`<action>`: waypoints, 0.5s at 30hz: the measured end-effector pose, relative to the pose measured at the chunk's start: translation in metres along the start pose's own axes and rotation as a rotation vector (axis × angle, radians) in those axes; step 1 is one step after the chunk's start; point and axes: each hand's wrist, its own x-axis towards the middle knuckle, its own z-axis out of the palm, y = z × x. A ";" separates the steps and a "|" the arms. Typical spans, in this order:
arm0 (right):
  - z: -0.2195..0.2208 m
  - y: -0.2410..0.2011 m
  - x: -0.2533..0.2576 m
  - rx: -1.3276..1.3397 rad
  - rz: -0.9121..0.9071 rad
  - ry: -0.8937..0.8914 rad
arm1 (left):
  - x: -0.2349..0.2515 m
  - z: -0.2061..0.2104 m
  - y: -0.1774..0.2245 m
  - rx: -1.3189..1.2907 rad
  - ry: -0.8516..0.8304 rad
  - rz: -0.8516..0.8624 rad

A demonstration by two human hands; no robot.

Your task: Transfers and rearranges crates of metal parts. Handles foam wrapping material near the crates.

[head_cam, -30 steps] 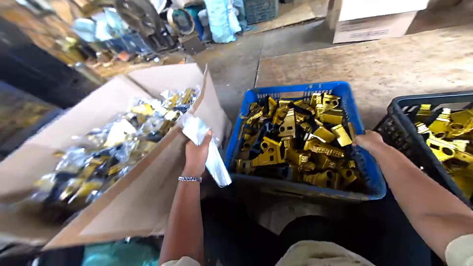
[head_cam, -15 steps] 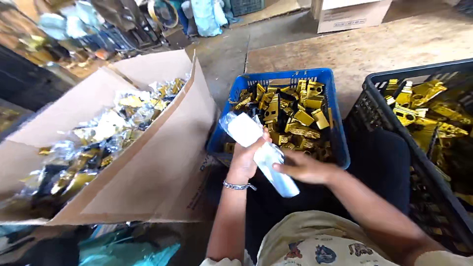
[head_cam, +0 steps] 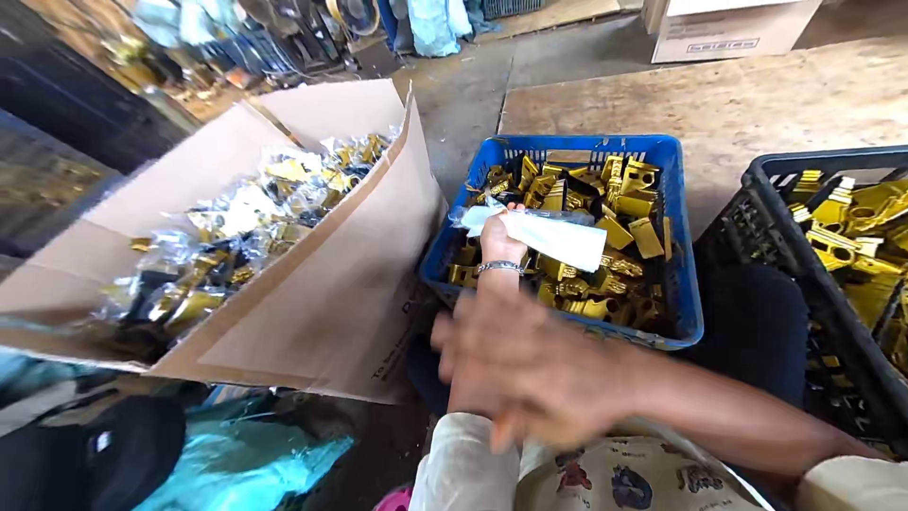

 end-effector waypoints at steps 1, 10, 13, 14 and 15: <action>0.012 -0.001 -0.016 -0.010 -0.017 -0.119 | -0.015 0.013 0.013 0.027 0.078 -0.051; -0.077 0.059 -0.134 0.040 1.099 0.431 | -0.020 -0.032 0.002 1.032 -0.315 0.038; -0.084 0.079 -0.092 0.332 1.152 0.556 | -0.045 -0.007 -0.020 1.558 -0.874 0.220; -0.072 0.084 -0.080 0.284 1.029 0.517 | -0.049 0.001 -0.025 1.680 -0.985 0.282; -0.055 0.085 -0.067 0.173 0.861 0.441 | -0.052 0.004 -0.032 1.721 -0.981 0.363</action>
